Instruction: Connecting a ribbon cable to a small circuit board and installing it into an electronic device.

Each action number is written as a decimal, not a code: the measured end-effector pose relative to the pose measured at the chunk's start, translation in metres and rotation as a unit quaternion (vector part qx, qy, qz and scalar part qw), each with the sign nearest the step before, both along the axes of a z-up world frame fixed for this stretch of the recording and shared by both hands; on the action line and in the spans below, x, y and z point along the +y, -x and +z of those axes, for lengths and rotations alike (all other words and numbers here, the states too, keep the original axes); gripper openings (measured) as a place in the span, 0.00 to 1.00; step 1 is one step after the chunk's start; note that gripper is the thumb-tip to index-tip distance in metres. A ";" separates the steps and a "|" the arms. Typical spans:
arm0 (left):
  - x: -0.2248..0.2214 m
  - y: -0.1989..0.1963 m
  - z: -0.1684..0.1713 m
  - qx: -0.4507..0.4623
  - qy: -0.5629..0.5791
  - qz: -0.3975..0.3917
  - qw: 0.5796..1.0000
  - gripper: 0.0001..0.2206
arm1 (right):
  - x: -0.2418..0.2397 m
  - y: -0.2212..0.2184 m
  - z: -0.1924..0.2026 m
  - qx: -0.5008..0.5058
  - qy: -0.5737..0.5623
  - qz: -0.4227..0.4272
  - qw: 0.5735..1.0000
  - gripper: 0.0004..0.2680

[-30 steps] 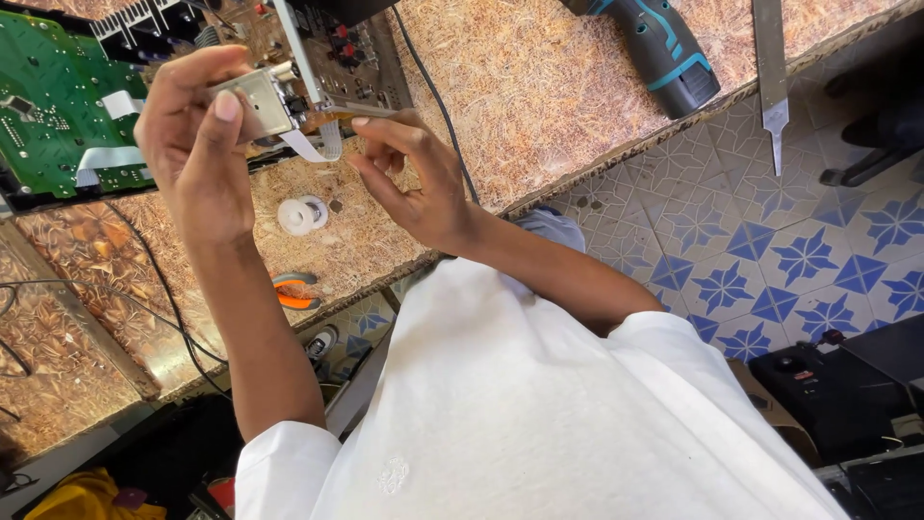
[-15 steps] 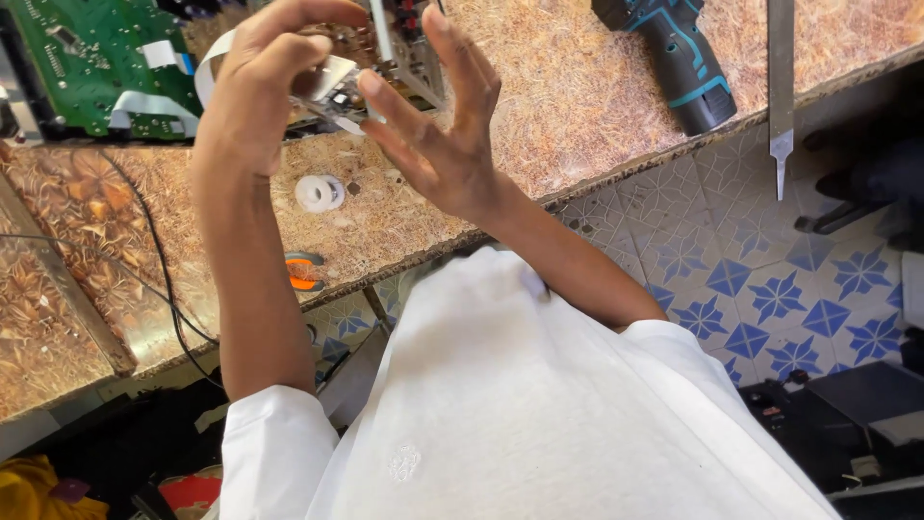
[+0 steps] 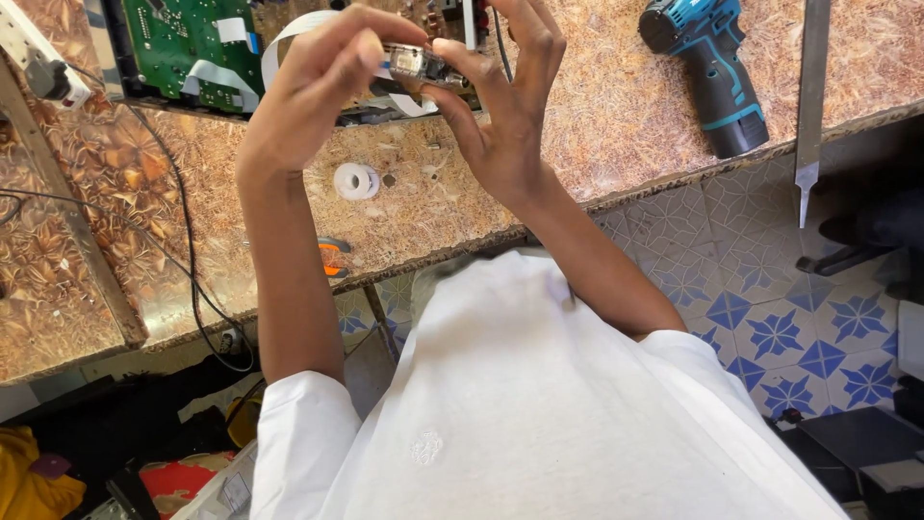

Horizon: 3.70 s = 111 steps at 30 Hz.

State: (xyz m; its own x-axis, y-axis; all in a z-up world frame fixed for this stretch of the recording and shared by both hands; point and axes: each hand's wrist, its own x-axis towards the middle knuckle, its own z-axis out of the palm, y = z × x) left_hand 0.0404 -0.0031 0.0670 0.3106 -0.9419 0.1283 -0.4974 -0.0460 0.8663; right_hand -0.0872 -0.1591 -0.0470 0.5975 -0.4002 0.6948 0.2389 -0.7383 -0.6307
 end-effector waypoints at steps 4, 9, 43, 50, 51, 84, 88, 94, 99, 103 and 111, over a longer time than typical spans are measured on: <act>0.009 0.011 -0.005 0.136 0.025 0.022 0.990 0.22 | 0.001 0.003 0.014 -0.010 0.001 0.023 1.000 0.10; 0.015 0.013 -0.021 0.127 0.088 0.055 0.986 0.19 | 0.003 0.004 0.015 -0.006 -0.003 0.036 0.999 0.11; 0.010 0.023 -0.044 0.041 0.158 0.123 0.979 0.15 | 0.000 0.015 0.011 0.005 -0.009 0.079 0.997 0.16; 0.008 0.024 -0.032 0.001 0.082 0.130 0.988 0.12 | 0.001 0.039 0.012 -0.050 -0.107 0.082 0.990 0.09; 0.007 0.023 -0.035 -0.022 0.068 0.142 0.987 0.12 | 0.000 0.043 0.010 -0.056 -0.132 0.077 0.987 0.08; -0.016 0.027 -0.043 -0.061 0.078 0.190 0.977 0.11 | -0.047 0.110 -0.127 0.082 -0.124 -0.049 0.988 0.05; -0.014 0.030 -0.045 -0.058 0.078 0.202 0.975 0.12 | -0.047 0.109 -0.127 0.086 -0.122 -0.046 0.988 0.05; -0.012 0.031 -0.047 -0.065 0.069 0.216 0.972 0.13 | -0.048 0.108 -0.127 0.085 -0.110 -0.051 0.989 0.04; -0.011 0.032 -0.046 -0.064 0.064 0.220 0.971 0.13 | -0.048 0.109 -0.130 0.091 -0.106 -0.053 0.989 0.04; -0.011 0.032 -0.046 -0.057 0.064 0.222 0.971 0.12 | -0.050 0.109 -0.121 0.094 -0.108 -0.051 0.988 0.05; -0.012 0.029 -0.052 -0.040 0.082 0.222 0.971 0.13 | -0.050 0.107 -0.117 0.102 -0.105 -0.054 0.988 0.04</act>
State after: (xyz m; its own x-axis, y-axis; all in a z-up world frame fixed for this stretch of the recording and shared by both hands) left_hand 0.0112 -0.0150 0.0151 0.6647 -0.6819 0.3052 -0.5256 -0.1365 0.8397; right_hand -0.1941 -0.2090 -0.1638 0.6617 -0.5920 0.4601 0.0184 -0.6007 -0.7993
